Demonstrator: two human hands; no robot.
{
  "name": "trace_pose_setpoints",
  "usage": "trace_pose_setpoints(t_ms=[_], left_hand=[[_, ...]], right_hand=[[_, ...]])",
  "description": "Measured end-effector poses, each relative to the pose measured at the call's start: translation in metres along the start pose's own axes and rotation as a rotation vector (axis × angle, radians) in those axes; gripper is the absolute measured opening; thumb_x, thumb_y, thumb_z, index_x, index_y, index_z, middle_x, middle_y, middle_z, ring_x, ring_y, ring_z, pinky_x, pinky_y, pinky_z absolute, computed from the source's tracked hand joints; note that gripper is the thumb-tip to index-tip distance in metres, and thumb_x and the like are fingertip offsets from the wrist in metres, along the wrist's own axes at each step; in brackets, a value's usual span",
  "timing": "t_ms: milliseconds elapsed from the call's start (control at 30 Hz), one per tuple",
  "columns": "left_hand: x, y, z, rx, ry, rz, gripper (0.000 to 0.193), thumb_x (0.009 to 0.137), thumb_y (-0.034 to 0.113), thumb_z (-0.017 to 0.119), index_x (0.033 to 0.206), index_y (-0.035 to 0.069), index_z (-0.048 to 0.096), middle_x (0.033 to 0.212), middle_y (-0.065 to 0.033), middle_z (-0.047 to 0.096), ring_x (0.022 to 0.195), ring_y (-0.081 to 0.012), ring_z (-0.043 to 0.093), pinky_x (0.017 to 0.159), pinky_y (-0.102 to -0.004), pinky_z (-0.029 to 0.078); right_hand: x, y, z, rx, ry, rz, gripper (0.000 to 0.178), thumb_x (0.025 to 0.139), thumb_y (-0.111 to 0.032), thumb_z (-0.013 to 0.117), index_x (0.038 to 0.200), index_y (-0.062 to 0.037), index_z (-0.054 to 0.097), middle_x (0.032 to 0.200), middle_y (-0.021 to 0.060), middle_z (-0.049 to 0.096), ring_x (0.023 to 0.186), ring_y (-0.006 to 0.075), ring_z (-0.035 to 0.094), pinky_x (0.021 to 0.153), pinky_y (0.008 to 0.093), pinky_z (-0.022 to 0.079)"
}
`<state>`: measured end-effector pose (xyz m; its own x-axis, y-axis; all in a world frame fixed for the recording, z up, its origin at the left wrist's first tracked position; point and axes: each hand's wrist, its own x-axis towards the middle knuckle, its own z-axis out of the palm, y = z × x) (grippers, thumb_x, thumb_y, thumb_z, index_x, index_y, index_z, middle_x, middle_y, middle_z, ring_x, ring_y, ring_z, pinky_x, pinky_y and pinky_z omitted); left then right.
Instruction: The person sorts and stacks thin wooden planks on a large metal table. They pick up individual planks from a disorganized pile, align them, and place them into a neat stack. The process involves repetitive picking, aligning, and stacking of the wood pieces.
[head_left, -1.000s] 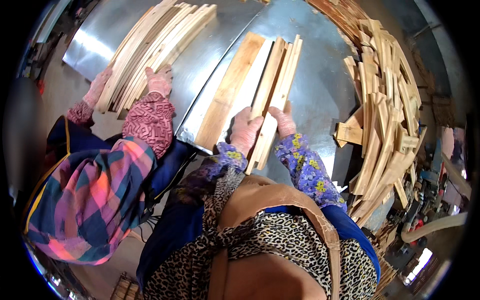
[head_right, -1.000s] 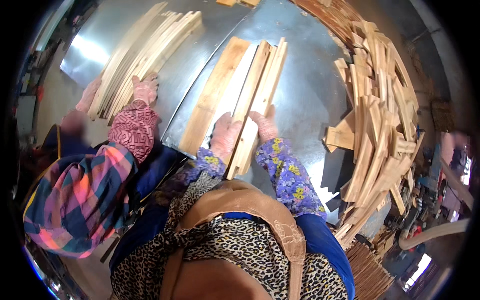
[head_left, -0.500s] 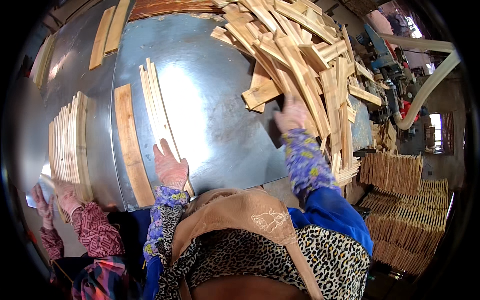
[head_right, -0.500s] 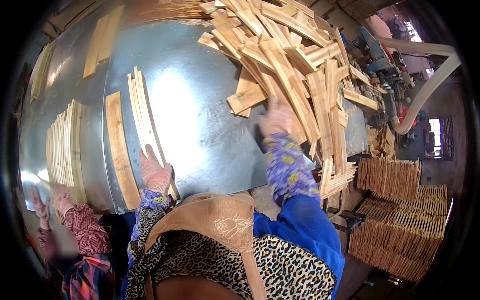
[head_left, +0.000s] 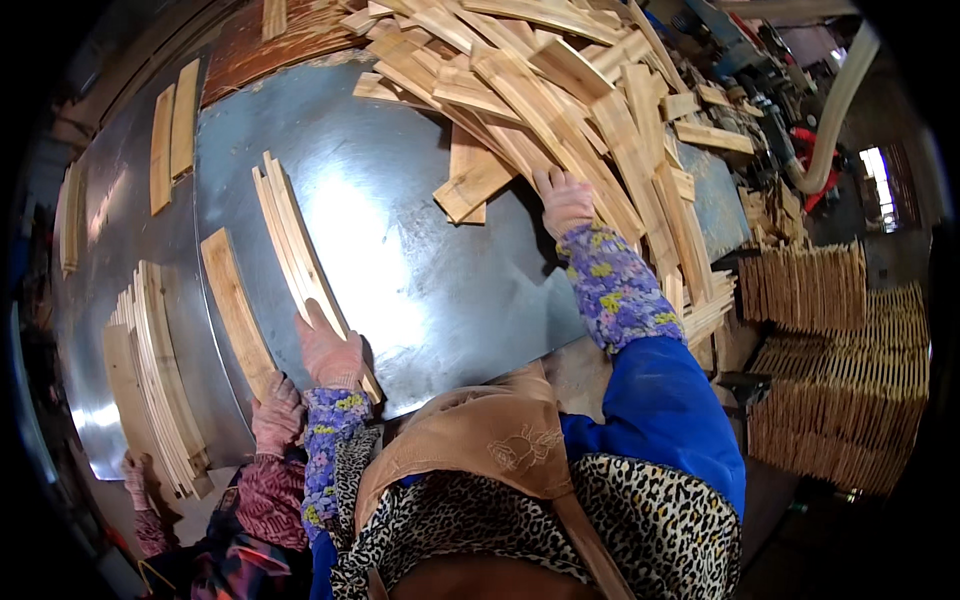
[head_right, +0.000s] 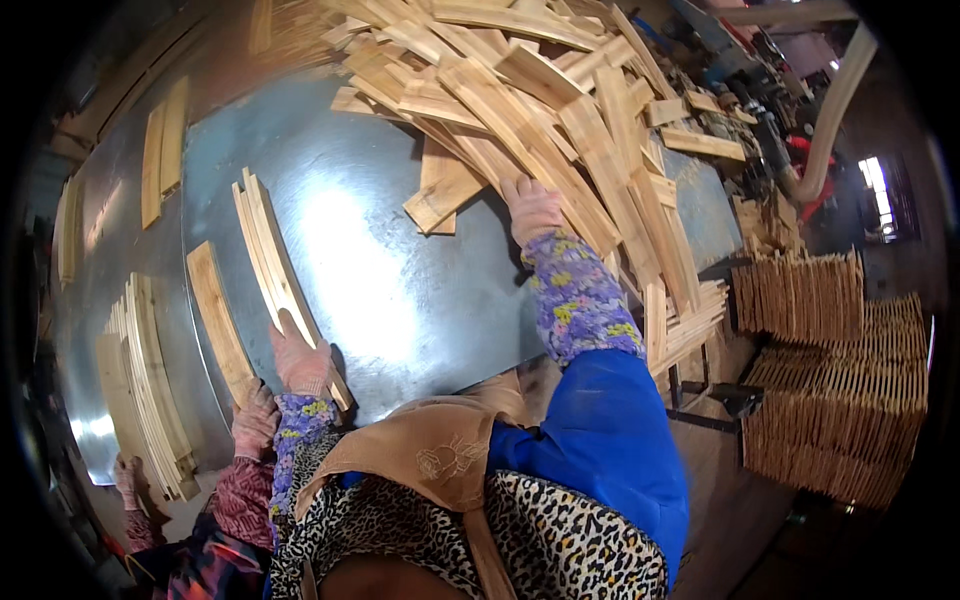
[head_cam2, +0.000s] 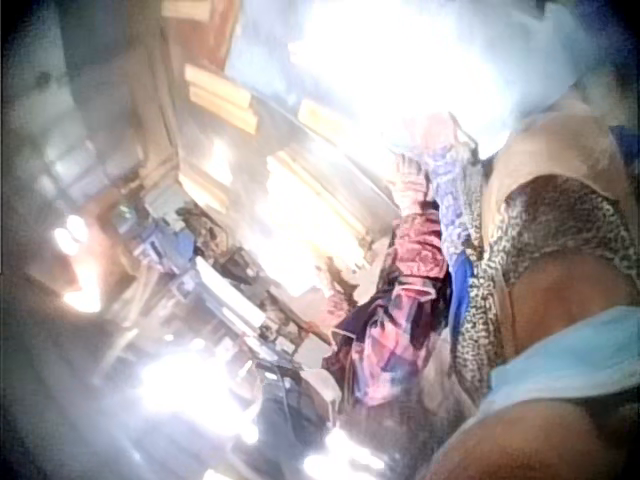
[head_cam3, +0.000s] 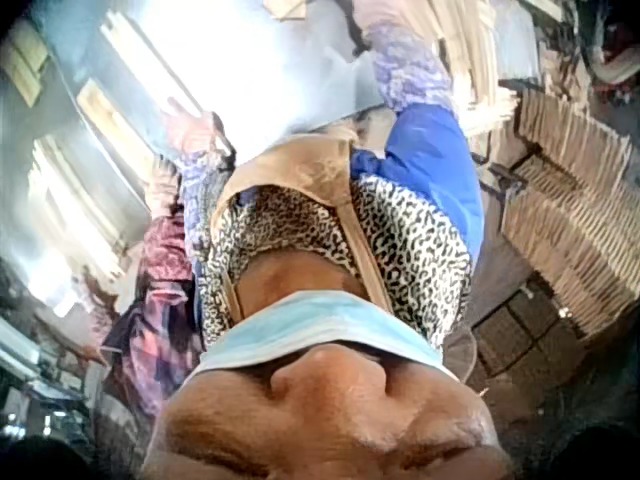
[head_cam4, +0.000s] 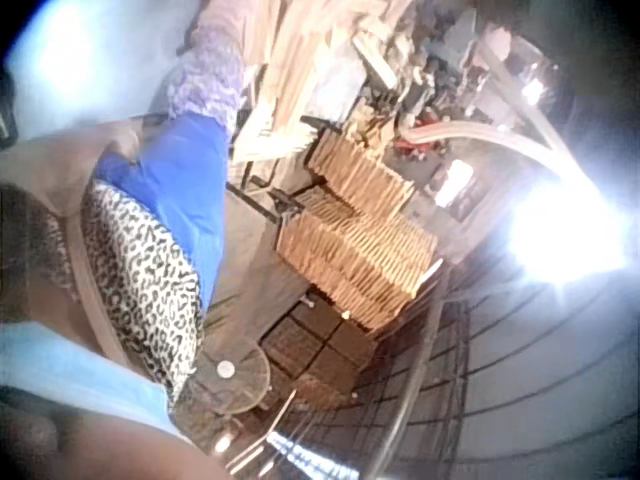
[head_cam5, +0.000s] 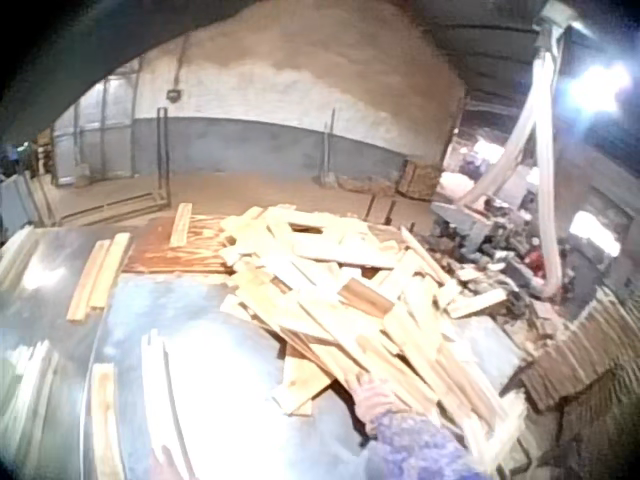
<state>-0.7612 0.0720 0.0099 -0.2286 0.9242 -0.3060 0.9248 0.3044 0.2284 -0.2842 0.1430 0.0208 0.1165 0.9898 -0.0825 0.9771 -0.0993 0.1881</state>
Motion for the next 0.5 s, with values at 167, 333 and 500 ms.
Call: trace_pose_setpoints(t_ms=[167,333,500], left_hand=[[-0.003,0.003,-0.009,-0.045,-0.042,-0.041,0.100,0.086,0.027,0.084,0.171,0.009,0.034,0.170,-0.0267,0.035,0.144,-0.0439,0.055,0.117,-0.0450,0.052],[-0.005,-0.005,-0.003,-0.027,0.025,0.003,0.098,0.086,0.027,0.083,0.170,0.008,0.035,0.168,-0.0269,0.037,0.145,-0.0452,0.054,0.120,-0.0451,0.049],[0.003,-0.017,0.007,-0.103,0.002,0.073,0.096,0.089,0.031,0.081,0.169,0.006,0.035,0.171,-0.0291,0.033,0.144,-0.0466,0.055,0.118,-0.0473,0.050]], right_hand=[[-0.029,-0.030,-0.070,0.950,-0.045,0.266,0.082,0.081,-0.007,0.065,0.162,-0.0102,0.055,0.150,0.0221,0.066,0.134,0.0372,0.064,0.117,0.0404,0.048],[-0.098,-0.100,-0.031,1.901,-0.406,0.179,0.090,0.074,-0.001,0.063,0.163,-0.0034,0.054,0.145,0.0102,0.070,0.131,0.0219,0.064,0.119,0.0307,0.043],[-0.124,-0.251,0.015,1.335,-0.455,-0.027,0.066,0.096,-0.022,0.068,0.159,-0.0080,0.055,0.141,0.0231,0.069,0.122,0.0316,0.071,0.106,0.0402,0.058]])
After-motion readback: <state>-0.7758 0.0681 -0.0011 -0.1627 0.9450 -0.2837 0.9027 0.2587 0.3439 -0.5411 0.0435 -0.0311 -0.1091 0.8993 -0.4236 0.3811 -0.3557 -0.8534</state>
